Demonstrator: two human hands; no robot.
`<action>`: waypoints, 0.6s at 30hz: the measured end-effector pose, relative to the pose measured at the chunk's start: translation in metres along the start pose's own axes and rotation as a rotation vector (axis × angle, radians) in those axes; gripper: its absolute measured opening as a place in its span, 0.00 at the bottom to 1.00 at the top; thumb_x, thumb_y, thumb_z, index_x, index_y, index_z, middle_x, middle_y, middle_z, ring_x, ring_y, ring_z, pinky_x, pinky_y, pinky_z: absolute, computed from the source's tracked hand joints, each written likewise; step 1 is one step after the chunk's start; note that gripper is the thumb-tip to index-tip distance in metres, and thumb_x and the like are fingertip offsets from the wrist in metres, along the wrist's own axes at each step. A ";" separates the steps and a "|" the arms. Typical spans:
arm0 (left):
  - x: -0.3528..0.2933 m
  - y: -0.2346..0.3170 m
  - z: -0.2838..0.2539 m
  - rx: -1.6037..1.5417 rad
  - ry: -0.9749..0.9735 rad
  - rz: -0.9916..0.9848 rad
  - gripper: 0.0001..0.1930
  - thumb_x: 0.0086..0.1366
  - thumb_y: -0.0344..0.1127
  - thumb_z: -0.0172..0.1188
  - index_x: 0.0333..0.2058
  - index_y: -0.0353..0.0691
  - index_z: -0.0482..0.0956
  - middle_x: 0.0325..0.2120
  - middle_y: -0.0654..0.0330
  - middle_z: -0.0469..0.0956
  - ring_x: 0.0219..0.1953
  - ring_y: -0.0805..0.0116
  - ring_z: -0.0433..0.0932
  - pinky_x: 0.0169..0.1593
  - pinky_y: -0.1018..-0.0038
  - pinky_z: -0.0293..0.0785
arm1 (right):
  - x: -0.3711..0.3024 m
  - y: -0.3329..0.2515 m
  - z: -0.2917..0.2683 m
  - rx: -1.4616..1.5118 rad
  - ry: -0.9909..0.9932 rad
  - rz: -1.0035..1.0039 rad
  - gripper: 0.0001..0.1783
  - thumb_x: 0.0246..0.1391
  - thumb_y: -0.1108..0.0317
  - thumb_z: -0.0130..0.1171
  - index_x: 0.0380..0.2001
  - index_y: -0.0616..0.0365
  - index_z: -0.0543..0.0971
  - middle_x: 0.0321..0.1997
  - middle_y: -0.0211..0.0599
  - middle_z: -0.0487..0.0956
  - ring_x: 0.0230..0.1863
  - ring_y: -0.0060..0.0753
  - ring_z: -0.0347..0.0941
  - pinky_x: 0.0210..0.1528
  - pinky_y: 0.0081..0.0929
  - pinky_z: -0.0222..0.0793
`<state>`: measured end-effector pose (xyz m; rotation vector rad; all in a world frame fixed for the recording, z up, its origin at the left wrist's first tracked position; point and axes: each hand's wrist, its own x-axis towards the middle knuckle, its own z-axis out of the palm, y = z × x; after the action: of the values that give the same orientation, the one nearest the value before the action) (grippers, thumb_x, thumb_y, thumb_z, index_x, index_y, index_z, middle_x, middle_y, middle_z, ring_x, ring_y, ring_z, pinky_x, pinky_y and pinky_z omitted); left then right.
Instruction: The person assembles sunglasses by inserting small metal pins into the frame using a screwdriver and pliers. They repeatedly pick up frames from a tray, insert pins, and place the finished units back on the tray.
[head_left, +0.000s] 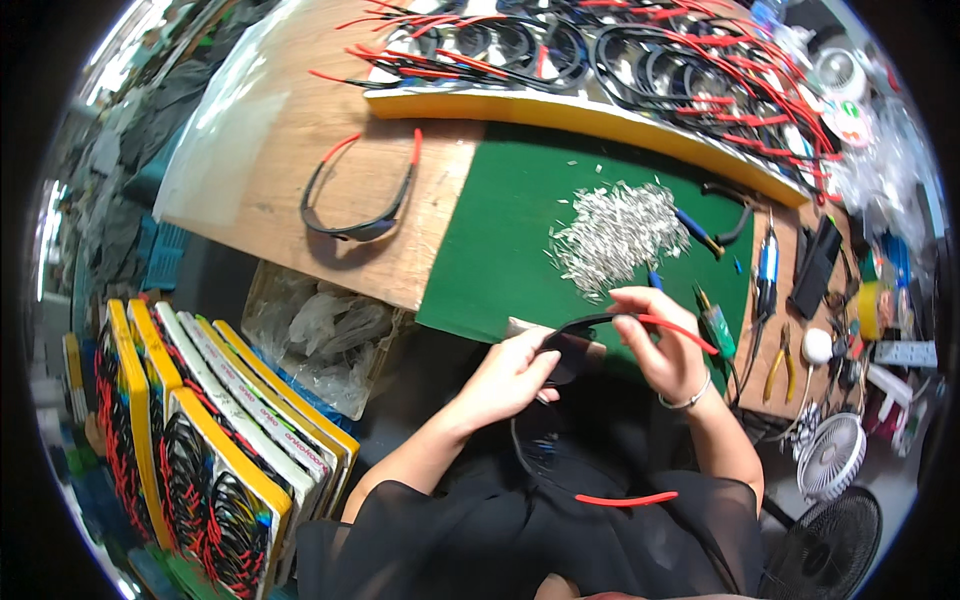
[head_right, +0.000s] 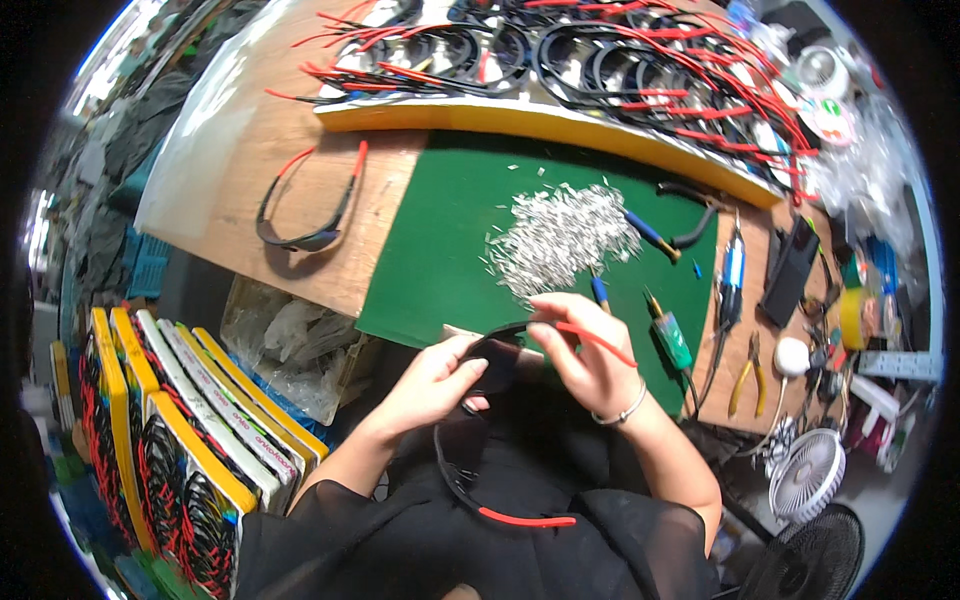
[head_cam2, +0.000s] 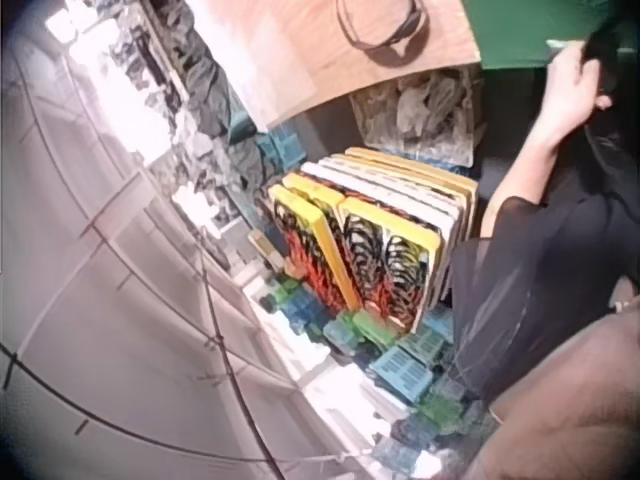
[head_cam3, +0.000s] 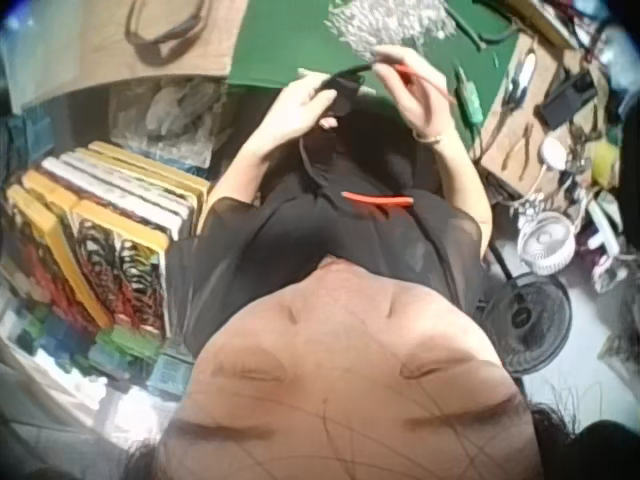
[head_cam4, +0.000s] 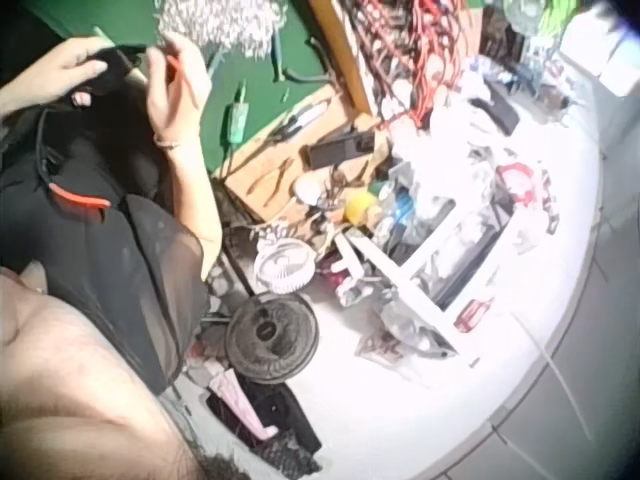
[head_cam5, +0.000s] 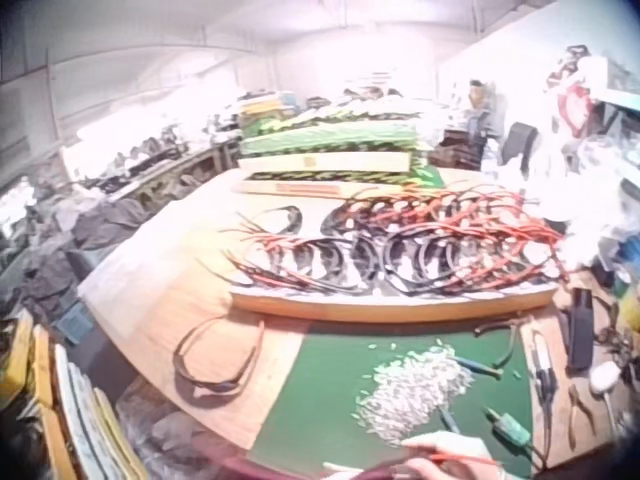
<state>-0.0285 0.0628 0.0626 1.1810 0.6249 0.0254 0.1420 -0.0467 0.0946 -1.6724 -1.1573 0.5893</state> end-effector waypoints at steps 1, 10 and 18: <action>-0.002 0.001 -0.014 0.058 0.112 0.015 0.18 0.63 0.30 0.47 0.51 0.33 0.64 0.31 0.59 0.74 0.22 0.76 0.74 0.28 0.80 0.74 | -0.003 0.005 0.003 -0.091 -0.019 -0.071 0.18 0.47 0.74 0.59 0.44 0.63 0.72 0.34 0.38 0.75 0.24 0.23 0.71 0.28 0.19 0.68; -0.025 0.035 -0.275 1.069 1.264 0.037 0.18 0.63 0.36 0.42 0.45 0.29 0.69 0.33 0.48 0.76 0.33 0.61 0.77 0.35 0.70 0.73 | -0.053 0.044 0.016 -0.263 0.090 0.010 0.03 0.46 0.76 0.56 0.27 0.61 0.76 0.23 0.39 0.75 0.22 0.36 0.72 0.25 0.24 0.66; 0.020 0.046 -0.246 0.599 1.178 0.140 0.37 0.59 0.60 0.48 0.47 0.24 0.65 0.43 0.37 0.71 0.49 0.52 0.70 0.52 0.67 0.63 | -0.051 0.053 0.009 -0.310 0.135 -0.169 0.04 0.42 0.77 0.58 0.26 0.60 0.77 0.23 0.40 0.76 0.22 0.38 0.73 0.25 0.27 0.69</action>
<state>-0.1131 0.2977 0.0369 1.7507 1.6531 0.7380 0.1355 -0.0919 0.0359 -1.8181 -1.3246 0.1936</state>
